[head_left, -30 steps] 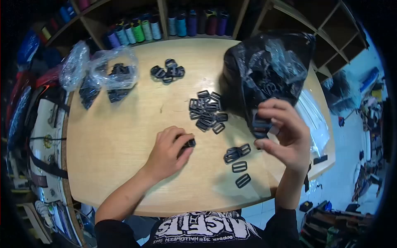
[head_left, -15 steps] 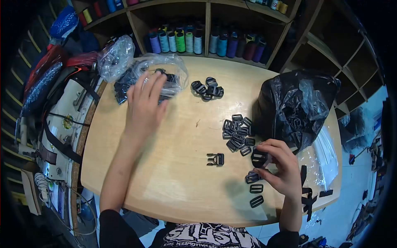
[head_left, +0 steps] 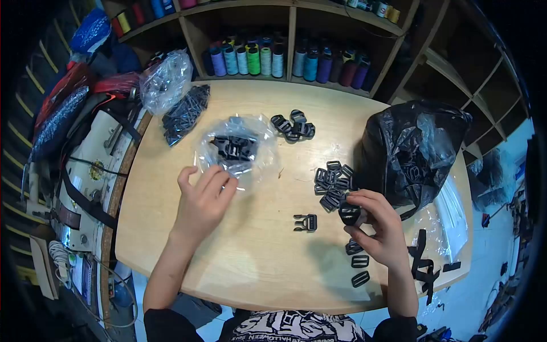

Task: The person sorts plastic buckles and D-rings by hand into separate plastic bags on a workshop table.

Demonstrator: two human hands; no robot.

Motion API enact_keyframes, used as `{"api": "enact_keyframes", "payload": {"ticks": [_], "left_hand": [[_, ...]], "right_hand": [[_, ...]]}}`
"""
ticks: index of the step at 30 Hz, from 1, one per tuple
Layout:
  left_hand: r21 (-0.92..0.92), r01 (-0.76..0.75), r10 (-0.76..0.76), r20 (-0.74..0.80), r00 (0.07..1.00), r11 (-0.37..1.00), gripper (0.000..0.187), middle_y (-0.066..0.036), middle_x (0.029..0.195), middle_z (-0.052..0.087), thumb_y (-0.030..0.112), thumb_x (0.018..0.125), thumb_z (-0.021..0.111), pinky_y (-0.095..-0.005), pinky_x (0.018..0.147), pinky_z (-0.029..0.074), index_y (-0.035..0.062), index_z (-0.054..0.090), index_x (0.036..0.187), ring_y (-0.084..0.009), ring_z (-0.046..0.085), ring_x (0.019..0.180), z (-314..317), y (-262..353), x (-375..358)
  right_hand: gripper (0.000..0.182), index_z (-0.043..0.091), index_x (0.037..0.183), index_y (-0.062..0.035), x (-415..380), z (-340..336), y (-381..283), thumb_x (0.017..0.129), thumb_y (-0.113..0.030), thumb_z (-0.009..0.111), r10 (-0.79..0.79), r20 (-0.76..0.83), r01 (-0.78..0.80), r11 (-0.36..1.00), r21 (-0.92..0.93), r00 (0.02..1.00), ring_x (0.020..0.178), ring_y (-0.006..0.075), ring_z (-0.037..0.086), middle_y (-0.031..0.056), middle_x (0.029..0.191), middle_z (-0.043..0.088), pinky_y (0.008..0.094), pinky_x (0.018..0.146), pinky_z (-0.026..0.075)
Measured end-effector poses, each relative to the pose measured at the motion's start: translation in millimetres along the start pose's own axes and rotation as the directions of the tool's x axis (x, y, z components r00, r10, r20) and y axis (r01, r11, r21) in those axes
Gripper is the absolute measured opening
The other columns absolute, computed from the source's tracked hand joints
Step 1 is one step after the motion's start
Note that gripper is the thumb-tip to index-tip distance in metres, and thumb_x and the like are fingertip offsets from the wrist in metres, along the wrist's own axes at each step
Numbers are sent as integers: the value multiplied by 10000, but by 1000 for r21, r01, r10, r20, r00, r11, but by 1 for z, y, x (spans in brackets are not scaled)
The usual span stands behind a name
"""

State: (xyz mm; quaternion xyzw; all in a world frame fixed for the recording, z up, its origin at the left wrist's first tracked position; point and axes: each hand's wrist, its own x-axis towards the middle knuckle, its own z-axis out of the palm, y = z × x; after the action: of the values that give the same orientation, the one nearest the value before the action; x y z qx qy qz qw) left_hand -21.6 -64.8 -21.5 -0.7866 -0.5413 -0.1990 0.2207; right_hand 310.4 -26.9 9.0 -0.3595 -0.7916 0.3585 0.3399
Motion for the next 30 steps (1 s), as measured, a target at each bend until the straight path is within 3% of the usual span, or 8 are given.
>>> {"api": "enact_keyframes", "payload": {"ticks": [4,12,21,22,26,29,30], "left_hand": [[-97,-16,12,-42,999,995,312,-23,989,619,33,673,708,-444,963,289,93,660,976,-180,594,1040,-4,5,-10],[-63,-48,43,-83,996,997,362,-14,1037,614,60,678,732,-430,952,299,115,654,1027,-189,576,1100,9,1,-23],[-124,-11,9,-14,1000,992,384,-50,1140,595,49,701,713,-444,954,300,108,641,1073,-209,531,1185,25,1,-15],[-91,36,-33,35,999,995,412,-63,1181,579,35,704,698,-448,954,301,107,631,1105,-223,508,1211,25,0,-13],[-55,110,-101,151,983,992,489,-95,1280,524,-4,715,656,-469,954,308,110,602,1188,-253,445,1269,46,-8,-14],[21,98,-100,144,984,995,396,-89,1237,546,65,759,666,-507,938,326,95,596,1147,-264,469,1242,53,-16,-5],[59,83,-91,146,985,995,397,-97,1255,535,44,761,654,-493,943,336,95,594,1150,-270,454,1262,62,-22,-6]], "right_hand": [[536,597,1198,-23,7,10,-1,695,130,701,1,21,-1,1000,16,1000,792,113,594,121,1220,545,234,713,530],[533,546,1242,-3,2,14,8,742,109,689,74,-33,-69,988,137,997,968,120,585,101,1240,477,233,818,518],[550,511,1285,5,-3,11,18,770,92,684,86,-108,-56,965,258,990,1086,168,565,111,1283,448,264,896,514],[563,505,1296,1,-4,9,18,771,92,686,76,-108,-56,983,175,991,1124,178,550,109,1285,450,265,904,511],[550,517,1290,-20,-5,2,19,777,75,689,117,-110,-84,959,272,987,1112,165,551,94,1286,463,263,911,489],[549,505,1298,-3,-6,-11,22,782,104,658,48,-171,-34,996,82,984,1119,172,566,108,1306,464,258,917,496],[553,494,1304,7,-7,-16,23,785,111,652,60,-199,-27,986,166,978,1118,171,570,107,1303,465,262,924,496]]}}
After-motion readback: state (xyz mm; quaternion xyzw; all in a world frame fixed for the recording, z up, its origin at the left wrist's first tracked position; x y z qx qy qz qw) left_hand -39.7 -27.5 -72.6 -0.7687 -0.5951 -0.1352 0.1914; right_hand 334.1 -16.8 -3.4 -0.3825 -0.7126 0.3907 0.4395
